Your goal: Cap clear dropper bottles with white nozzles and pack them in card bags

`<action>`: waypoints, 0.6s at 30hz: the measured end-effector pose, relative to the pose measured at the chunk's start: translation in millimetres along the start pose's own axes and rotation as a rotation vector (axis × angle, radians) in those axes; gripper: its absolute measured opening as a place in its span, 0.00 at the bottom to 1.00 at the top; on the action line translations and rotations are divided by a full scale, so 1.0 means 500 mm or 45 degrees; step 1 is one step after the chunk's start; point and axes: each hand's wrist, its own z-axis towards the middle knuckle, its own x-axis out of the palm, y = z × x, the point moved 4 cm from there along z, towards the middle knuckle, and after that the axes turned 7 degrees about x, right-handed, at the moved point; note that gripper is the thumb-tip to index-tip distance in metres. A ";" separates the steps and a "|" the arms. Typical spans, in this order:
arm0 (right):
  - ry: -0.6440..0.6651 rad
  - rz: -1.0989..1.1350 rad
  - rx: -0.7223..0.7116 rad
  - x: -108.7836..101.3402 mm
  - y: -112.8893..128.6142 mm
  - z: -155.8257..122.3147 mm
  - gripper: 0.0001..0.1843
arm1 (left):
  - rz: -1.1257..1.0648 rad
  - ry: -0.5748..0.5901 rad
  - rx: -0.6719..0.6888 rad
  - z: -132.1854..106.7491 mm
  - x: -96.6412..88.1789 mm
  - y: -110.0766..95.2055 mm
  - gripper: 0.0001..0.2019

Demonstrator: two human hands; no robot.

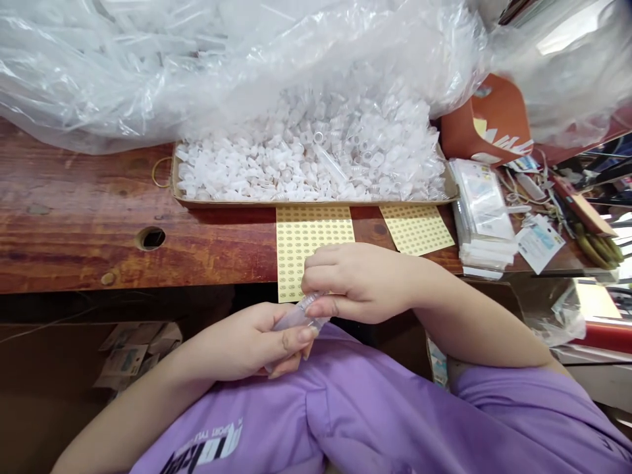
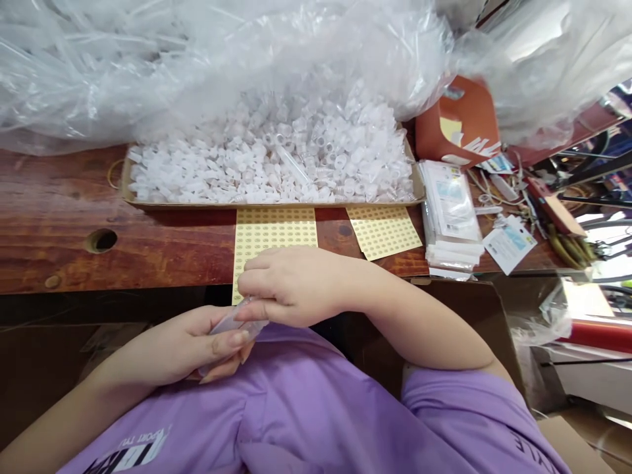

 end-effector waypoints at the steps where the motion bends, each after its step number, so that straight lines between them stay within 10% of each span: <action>1: 0.041 0.043 0.017 -0.003 -0.001 0.007 0.20 | 0.015 -0.018 0.003 -0.002 -0.003 -0.001 0.23; 5: 0.076 0.216 0.175 -0.051 -0.035 0.036 0.13 | -0.002 -0.147 0.076 -0.013 -0.014 -0.006 0.24; 10: -0.728 -0.367 0.865 -0.187 -0.167 0.063 0.09 | -0.214 -0.426 0.250 -0.028 -0.032 -0.011 0.23; 14: -0.677 -0.478 1.197 -0.208 -0.245 0.113 0.13 | -0.243 -0.630 0.301 -0.037 -0.044 -0.008 0.20; 18: -0.675 -0.468 1.137 -0.200 -0.266 0.136 0.11 | -0.258 -0.604 0.302 -0.038 -0.050 -0.005 0.19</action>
